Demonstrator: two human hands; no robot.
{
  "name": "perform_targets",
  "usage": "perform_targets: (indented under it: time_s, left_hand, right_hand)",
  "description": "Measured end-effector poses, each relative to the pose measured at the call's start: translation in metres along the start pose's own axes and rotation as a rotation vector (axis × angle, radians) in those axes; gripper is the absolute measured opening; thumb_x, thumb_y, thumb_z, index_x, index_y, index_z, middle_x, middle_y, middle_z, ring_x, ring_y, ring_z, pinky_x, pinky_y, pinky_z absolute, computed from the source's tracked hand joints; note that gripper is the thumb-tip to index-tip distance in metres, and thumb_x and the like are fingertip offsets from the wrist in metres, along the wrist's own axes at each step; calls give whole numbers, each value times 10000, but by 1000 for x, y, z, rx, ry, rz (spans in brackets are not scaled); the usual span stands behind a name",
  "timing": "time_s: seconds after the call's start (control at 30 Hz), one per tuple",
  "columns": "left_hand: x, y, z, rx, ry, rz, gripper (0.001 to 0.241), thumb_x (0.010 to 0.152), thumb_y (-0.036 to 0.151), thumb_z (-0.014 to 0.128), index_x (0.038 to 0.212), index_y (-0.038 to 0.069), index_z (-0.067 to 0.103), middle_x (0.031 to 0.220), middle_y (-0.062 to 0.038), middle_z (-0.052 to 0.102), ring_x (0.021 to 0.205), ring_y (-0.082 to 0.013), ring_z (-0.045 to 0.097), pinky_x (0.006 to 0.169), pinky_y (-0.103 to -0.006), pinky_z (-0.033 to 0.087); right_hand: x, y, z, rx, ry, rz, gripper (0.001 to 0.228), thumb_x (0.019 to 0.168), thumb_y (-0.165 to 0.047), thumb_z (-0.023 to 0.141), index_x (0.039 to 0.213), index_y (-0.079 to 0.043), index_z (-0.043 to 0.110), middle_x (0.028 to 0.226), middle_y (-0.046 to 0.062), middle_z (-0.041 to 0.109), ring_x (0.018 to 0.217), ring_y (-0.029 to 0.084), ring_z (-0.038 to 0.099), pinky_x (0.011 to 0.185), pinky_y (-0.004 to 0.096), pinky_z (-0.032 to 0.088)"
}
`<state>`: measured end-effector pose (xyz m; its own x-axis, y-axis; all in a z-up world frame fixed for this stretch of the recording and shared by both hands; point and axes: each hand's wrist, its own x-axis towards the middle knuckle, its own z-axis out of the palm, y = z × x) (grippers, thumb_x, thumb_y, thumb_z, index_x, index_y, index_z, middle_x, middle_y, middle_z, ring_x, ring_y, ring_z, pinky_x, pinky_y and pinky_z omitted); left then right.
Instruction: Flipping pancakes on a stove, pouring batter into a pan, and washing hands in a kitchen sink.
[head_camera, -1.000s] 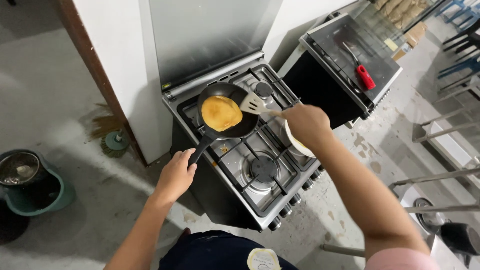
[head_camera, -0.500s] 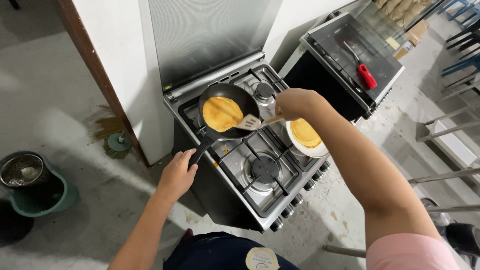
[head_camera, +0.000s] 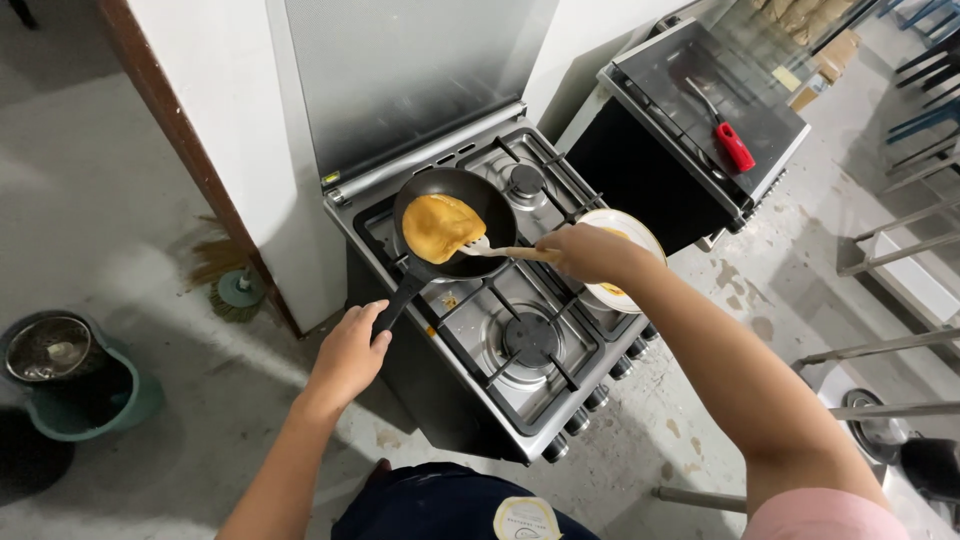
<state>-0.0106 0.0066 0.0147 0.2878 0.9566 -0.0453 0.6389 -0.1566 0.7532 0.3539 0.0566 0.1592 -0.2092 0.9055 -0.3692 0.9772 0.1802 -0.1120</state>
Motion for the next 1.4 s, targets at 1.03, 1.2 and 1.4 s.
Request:
perform_targets:
  time_s: [1.03, 1.2, 1.4]
  left_hand:
    - [3, 15, -22, 15, -91, -87, 501, 927, 183, 648, 1420, 154, 562, 1371, -101, 621, 1201, -313, 622, 999, -432, 492]
    - [3, 16, -23, 14, -89, -55, 504, 930, 182, 650, 1423, 140, 557, 1361, -119, 628, 1205, -323, 622, 996, -433, 498]
    - [5, -11, -9, 5, -18, 50, 491, 923, 185, 663, 1401, 116, 576, 1353, -143, 635, 1223, -347, 612, 1014, -435, 491]
  right_hand:
    - [9, -77, -151, -68, -296, 306, 243, 909, -223, 777, 1111, -89, 786, 849, 93, 759, 718, 167, 717, 674, 322, 598]
    - [-13, -74, -156, -5, -268, 304, 244, 910, -212, 761, 1120, -94, 795, 842, 90, 762, 704, 170, 708, 653, 315, 594]
    - [0, -55, -72, 50, -89, 177, 237, 949, -245, 650, 1164, -204, 742, 894, 20, 735, 784, 190, 726, 709, 368, 584]
